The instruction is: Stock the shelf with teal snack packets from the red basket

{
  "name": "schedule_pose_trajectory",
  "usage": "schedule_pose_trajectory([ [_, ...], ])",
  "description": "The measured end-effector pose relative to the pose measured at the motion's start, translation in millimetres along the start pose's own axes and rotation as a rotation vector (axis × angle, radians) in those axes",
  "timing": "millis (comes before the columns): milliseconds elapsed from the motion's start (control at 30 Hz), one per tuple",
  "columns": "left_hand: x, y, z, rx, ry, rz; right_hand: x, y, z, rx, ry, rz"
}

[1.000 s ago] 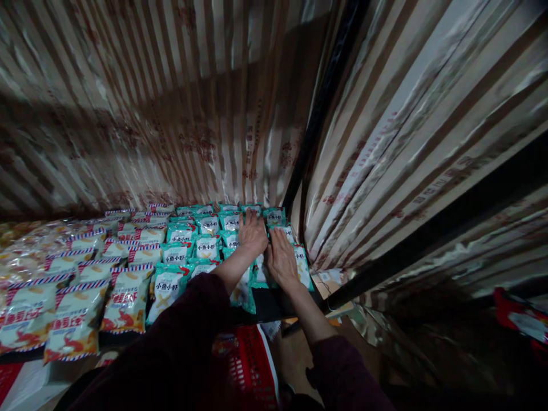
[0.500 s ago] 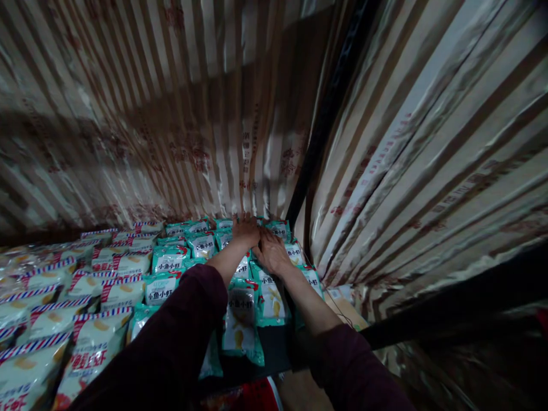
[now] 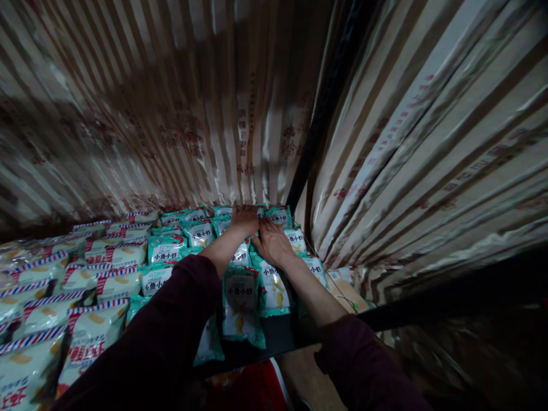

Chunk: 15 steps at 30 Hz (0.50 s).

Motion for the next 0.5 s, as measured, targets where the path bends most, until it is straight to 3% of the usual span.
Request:
schedule_pose_trajectory([
  [133,0.3,-1,-1,-0.013,0.025,0.038,4,-3,2,-0.009,-0.024,0.015],
  [333,-6.0,-1,2,-0.015,0.052,-0.027,4,-5,1,0.008,-0.041,0.026],
  [500,-10.9,1,7,-0.012,0.059,-0.011,0,-5,-1,0.032,-0.022,0.022],
])
Point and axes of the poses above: each hand's wrist, its own y-axis towards the middle knuckle, its own x-axis out of the back of the hand, z = x × y, the point moved 3 cm from there along y, towards the middle knuckle, and after that the axes turned 4 degrees about -z, right-handed, at the moved point
